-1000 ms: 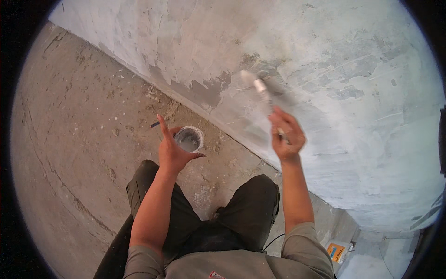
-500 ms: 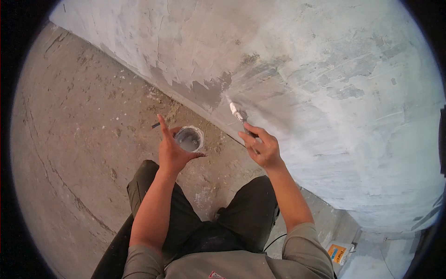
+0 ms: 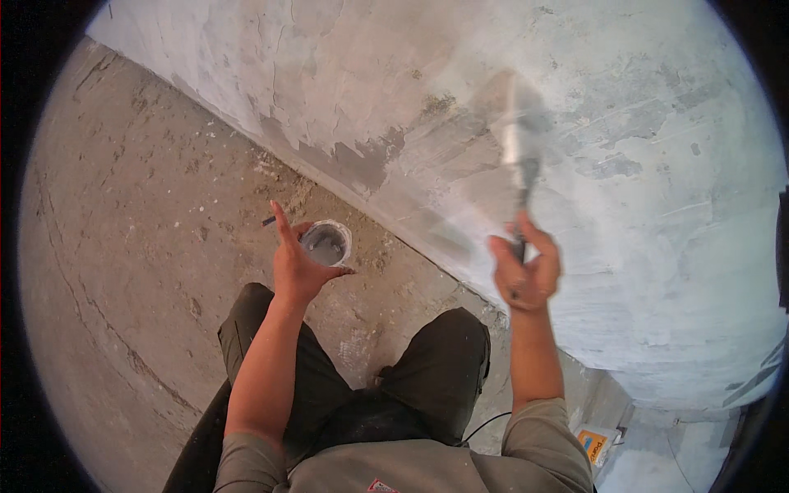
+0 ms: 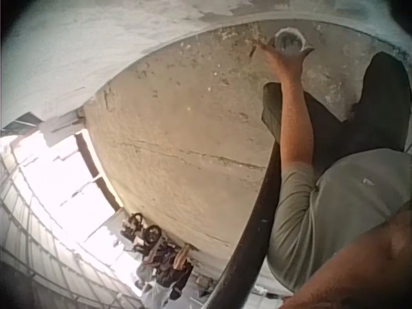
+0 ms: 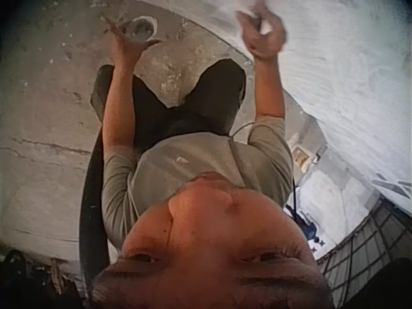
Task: The person paints wall edges using a paintbrush dipped in a container, pours paint from a paint tray into the container, and paints spots on another wall with the brush.
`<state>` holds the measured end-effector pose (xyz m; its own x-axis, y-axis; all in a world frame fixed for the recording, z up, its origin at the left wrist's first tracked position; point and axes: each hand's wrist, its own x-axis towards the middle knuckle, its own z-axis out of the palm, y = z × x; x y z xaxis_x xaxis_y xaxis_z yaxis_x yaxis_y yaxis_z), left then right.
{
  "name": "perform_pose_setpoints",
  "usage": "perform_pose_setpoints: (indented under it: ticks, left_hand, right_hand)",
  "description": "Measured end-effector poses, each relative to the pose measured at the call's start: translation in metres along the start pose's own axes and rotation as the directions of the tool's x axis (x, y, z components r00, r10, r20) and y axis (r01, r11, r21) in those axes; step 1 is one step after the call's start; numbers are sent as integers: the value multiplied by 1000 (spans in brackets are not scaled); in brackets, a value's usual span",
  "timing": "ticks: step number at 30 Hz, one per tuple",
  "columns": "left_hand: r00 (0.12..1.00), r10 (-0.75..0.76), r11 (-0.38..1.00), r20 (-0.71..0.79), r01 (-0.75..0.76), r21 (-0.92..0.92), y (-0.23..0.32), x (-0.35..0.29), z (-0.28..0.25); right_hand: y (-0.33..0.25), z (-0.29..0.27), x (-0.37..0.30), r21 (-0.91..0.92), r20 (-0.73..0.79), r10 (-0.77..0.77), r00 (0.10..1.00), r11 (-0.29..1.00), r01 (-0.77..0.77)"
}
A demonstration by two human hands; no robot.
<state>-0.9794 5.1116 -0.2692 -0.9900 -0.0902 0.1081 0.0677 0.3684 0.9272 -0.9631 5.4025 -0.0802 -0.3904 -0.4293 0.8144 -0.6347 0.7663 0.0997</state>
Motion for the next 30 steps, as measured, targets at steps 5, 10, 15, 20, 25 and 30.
perform_pose_setpoints:
  ticks: [5, 10, 15, 20, 25, 30]
  left_hand:
    - [1000, -6, 1000, 5, 6, 12, 0, 0, -1]
    - [1000, 4, 1000, 1, -4, 18, 0, 1, 0]
    - [1000, -16, 1000, 8, 15, 13, -1, 2, 0]
    - [1000, 8, 1000, 0, -8, 3, 1, 2, -1]
    - [1000, 7, 1000, 3, -7, -5, 3, 1, -1]
    - [1000, -10, 1000, 14, 10, -28, 4, 1, 0]
  right_hand:
    - [0, 64, -48, 156, 252, -74, 965, 987, 35]
    - [0, 77, -39, 347, 372, 152, 916, 892, -289]
    - [11, 30, 25, 257, 77, 188, 979, 945, -202]
    - [-5, 10, 33, 58, -68, -50, 996, 997, 54]
    - [-8, 55, -14, 102, 181, -107, 978, 991, 90]
    - [-15, 70, -43, 333, 417, 95, 904, 909, -250]
